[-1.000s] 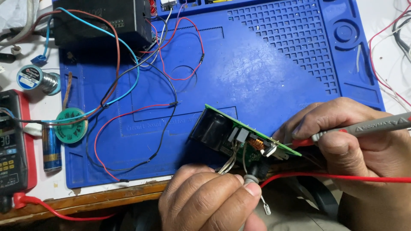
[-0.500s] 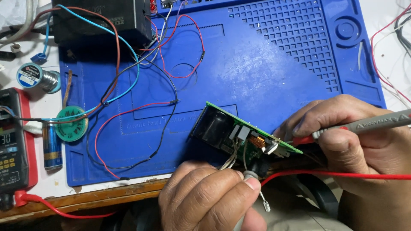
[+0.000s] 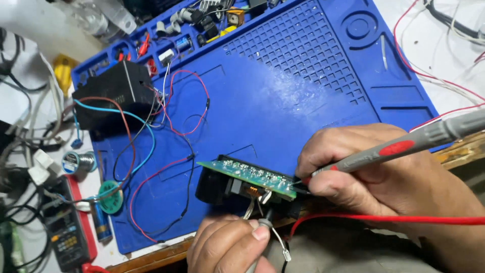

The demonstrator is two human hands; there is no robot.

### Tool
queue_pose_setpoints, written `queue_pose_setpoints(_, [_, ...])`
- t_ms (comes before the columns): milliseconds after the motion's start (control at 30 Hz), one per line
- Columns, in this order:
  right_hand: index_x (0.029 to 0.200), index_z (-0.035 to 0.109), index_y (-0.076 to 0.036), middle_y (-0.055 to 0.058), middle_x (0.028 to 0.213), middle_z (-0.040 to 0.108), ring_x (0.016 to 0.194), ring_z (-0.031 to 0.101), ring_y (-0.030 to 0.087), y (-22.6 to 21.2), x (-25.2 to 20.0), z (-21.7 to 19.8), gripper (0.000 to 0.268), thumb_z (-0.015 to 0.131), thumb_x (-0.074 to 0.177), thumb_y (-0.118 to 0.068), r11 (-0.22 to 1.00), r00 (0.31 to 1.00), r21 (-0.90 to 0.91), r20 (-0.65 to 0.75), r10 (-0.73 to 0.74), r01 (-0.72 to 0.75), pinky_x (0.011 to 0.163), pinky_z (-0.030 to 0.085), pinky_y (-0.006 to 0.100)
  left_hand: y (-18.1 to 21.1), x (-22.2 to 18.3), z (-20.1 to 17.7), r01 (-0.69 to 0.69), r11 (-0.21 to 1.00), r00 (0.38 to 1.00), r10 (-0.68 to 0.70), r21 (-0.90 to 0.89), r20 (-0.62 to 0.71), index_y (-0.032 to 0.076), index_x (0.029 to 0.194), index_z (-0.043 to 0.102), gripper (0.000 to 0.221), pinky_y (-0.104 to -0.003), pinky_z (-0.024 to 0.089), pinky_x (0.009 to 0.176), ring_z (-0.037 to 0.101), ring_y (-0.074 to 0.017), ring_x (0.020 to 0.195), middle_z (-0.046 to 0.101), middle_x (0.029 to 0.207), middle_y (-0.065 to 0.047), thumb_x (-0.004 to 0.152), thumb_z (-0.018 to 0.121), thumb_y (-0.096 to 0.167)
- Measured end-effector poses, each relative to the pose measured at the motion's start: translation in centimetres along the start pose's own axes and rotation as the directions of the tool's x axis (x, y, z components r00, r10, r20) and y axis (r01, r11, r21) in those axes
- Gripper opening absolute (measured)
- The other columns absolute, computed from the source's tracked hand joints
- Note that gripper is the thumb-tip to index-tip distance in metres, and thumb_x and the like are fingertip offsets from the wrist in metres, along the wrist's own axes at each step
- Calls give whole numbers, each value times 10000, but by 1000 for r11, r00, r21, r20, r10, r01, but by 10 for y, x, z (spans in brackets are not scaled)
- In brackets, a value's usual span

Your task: Testing a circuit board using a digital multimeter to check various components and connection points.

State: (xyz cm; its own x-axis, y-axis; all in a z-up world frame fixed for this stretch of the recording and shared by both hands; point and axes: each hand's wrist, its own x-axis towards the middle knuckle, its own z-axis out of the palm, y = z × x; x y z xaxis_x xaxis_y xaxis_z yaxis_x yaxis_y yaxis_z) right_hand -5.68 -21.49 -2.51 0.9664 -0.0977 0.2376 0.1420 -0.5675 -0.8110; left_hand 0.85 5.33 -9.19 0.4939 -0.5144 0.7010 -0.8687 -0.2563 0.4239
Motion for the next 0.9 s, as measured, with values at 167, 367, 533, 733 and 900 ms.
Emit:
queue_pose_setpoints(167, [1015,780,-248,-136,901,843,693,787,143,20,-5,-9,394,537,1179,-511,1000,999,3,54,-9,9,717,603,347,-10,-17,11,-44,998,999,45,34,-27,241,1165,755,228,-317,678,739,727,-124,745,761,1040,23,1193,530,268])
queue_pose_setpoints(367, [1127,751,-310,-145,922,821,735,807,156,34,-8,-20,422,461,1224,-600,999,980,24,196,-26,22,719,621,389,-29,-38,-10,-85,996,985,86,-18,150,217,1358,742,271,-344,747,885,786,-146,930,759,1236,-10,1220,579,384])
queue_pose_setpoints(533, [1237,816,-277,-133,966,912,786,892,148,38,-21,-28,425,498,1188,-555,988,995,153,100,-5,-10,731,692,333,-16,-34,-10,25,1000,993,-24,-11,113,219,1417,712,284,-344,722,925,764,-136,964,747,1215,-33,1290,534,401])
queue_pose_setpoints(733, [1356,833,-206,-20,1431,967,1362,958,128,77,-44,-18,335,671,1169,-430,919,940,291,130,-314,267,1079,710,376,-16,-39,-12,73,997,993,-72,-11,90,241,1377,726,191,-344,706,887,774,-144,922,787,1143,7,1211,642,283])
queue_pose_setpoints(900, [1805,648,-392,-288,1661,773,1350,787,105,121,-91,23,639,625,1203,-605,967,887,246,431,-168,64,1009,649,272,-12,-9,-55,535,845,749,-480,10,457,169,1041,697,230,-370,462,784,641,-163,803,638,908,-6,1122,686,384])
